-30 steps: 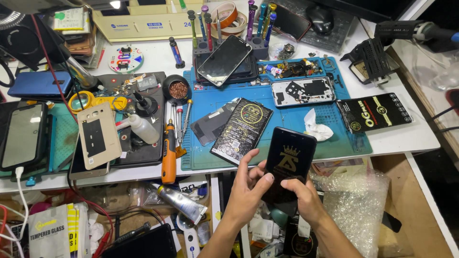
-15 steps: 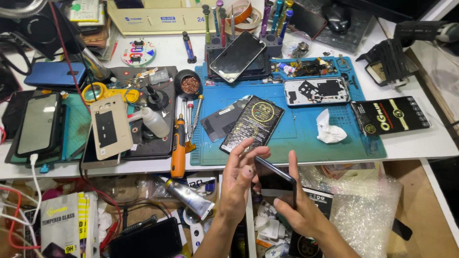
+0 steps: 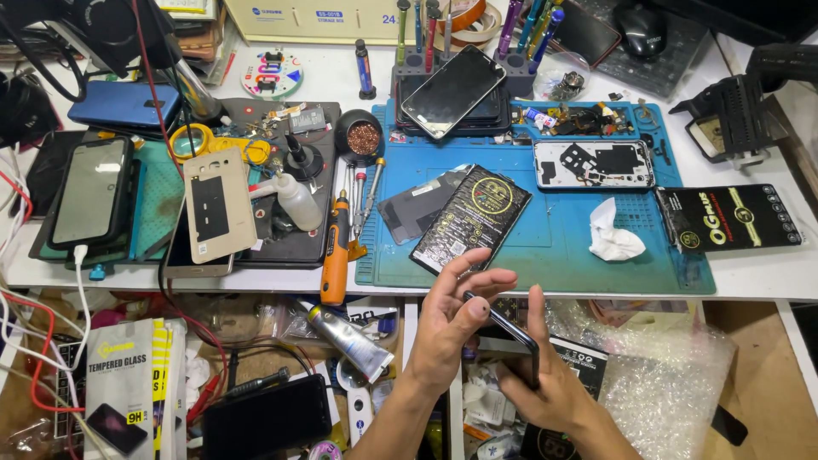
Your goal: Prying open a smartphone case to inspect and repair internal components.
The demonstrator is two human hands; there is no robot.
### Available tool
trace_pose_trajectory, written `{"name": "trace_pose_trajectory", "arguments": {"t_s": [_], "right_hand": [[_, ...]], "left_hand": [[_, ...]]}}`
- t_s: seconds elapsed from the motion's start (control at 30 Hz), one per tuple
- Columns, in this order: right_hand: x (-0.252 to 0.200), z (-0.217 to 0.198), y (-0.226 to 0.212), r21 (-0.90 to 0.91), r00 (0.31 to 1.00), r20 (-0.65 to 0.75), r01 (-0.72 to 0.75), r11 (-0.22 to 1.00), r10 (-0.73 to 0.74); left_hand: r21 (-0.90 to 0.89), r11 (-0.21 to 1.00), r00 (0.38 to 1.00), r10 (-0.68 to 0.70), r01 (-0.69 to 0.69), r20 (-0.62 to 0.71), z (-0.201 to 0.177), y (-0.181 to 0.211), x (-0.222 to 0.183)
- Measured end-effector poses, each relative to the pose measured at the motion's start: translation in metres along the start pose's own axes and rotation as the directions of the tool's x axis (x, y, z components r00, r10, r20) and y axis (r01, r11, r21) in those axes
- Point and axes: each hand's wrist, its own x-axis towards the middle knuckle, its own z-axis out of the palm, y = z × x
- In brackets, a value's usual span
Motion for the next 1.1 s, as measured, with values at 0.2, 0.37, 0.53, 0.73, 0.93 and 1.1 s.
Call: {"name": "trace_pose_trajectory", "arguments": {"t_s": [0.2, 0.37, 0.53, 0.73, 0.93, 1.1], "right_hand": [[0.003, 0.004, -0.004, -0.019, 0.996, -0.050, -0.081, 0.997, 0.080], [0.002, 0.008, 0.000, -0.014, 0.994, -0.041, -0.101, 0.995, 0.100], [0.008, 0.008, -0.012, 0.039, 0.980, -0.032, -0.194, 0.980, 0.195], [0.026, 0.001, -0.045, 0.192, 0.927, -0.087, -0.344, 0.919, 0.365], [0.035, -0.032, -0.065, 0.817, 0.853, -0.345, 0.066, 0.573, 0.393], [0.033, -0.060, -0.057, 0.920, 0.648, -0.373, 0.168, 0.353, 0.664]], "left_hand": [[0.018, 0.999, 0.998, -0.045, 0.046, -0.049, -0.001, -0.002, 0.002], [0.025, 0.992, 0.988, -0.125, 0.127, -0.091, -0.006, -0.006, 0.002], [0.090, 0.976, 0.969, -0.181, 0.198, -0.166, -0.002, 0.001, 0.005], [0.055, 0.987, 0.967, -0.135, 0.151, -0.218, -0.010, -0.010, 0.006], [0.423, 0.905, 0.955, 0.081, 0.049, -0.285, 0.004, 0.000, 0.003], [0.741, 0.656, 0.951, 0.297, -0.140, -0.084, 0.013, -0.008, -0.001]]}}
